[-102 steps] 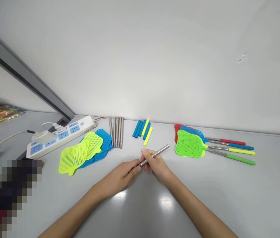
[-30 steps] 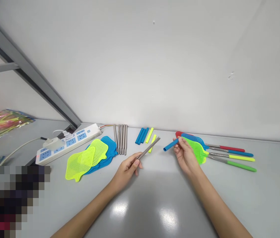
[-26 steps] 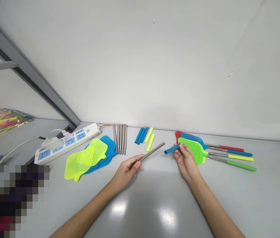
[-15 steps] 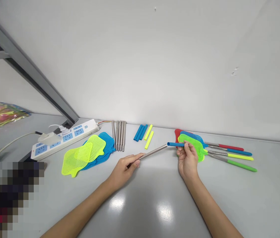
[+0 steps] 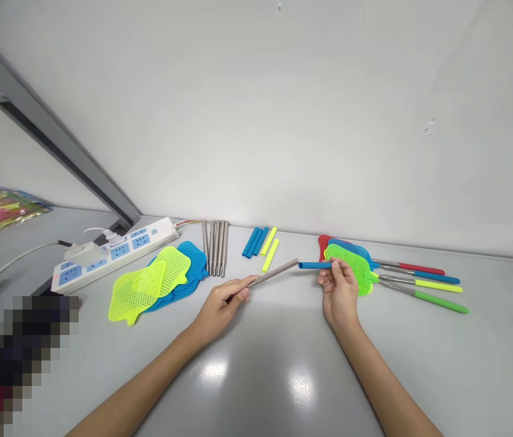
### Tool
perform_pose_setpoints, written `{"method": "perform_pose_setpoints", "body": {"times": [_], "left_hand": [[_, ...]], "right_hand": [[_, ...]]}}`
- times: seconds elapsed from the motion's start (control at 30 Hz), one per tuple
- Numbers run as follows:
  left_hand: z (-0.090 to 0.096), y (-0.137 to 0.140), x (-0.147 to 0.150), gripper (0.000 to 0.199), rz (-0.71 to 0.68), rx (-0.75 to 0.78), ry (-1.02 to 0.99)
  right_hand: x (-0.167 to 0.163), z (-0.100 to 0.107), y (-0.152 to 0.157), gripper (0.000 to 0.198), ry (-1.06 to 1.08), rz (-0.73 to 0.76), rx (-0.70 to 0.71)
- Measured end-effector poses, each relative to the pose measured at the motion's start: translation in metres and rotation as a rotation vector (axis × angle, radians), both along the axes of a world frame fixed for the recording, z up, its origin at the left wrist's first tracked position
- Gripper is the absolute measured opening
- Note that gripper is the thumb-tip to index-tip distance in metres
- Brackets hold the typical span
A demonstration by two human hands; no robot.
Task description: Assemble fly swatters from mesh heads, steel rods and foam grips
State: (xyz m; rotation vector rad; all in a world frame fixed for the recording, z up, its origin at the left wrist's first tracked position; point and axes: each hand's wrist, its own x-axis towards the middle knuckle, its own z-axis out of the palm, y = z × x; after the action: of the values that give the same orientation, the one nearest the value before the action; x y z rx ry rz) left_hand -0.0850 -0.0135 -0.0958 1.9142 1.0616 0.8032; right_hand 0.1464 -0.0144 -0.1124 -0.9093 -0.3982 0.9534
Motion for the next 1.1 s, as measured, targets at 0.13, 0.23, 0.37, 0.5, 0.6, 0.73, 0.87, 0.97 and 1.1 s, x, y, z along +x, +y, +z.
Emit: {"method": "perform_pose_setpoints", "body": {"times": [0.13,0.23,0.37,0.5,0.6,0.73,0.87,0.97,1.1], "left_hand": [[0.004,-0.002,0.001,0.037,-0.024,-0.005,0.045],[0.006,-0.003,0.002,0.038,-0.026,-0.008,0.065],[0.007,-0.003,0.002,0.039,-0.019,0.003,0.127],[0.009,-0.005,0.001,0.036,-0.066,0.042,0.209],[0.010,-0.007,0.002,0.036,-0.086,0.056,0.248],[0.012,-0.009,0.003,0.037,-0.097,0.063,0.280],[0.012,-0.010,0.004,0.039,-0.095,0.076,0.301],[0.012,-0.010,0.004,0.039,-0.096,0.071,0.298],[0.013,-0.011,0.005,0.039,-0.085,0.063,0.262]], "right_hand": [[0.001,0.001,0.000,0.018,-0.007,0.021,-0.010],[0.002,0.001,0.000,0.019,-0.004,0.030,-0.012],[0.002,0.001,-0.001,0.020,0.006,0.009,-0.008],[0.001,0.002,-0.002,0.019,-0.017,-0.002,0.022],[-0.001,0.003,-0.003,0.018,-0.032,0.007,0.029],[-0.002,0.004,-0.003,0.019,-0.059,0.015,0.030],[-0.004,0.007,-0.004,0.022,-0.091,0.060,0.025],[-0.005,0.008,-0.004,0.022,-0.101,0.082,0.014],[-0.007,0.007,-0.005,0.025,-0.173,0.095,0.007]]}}
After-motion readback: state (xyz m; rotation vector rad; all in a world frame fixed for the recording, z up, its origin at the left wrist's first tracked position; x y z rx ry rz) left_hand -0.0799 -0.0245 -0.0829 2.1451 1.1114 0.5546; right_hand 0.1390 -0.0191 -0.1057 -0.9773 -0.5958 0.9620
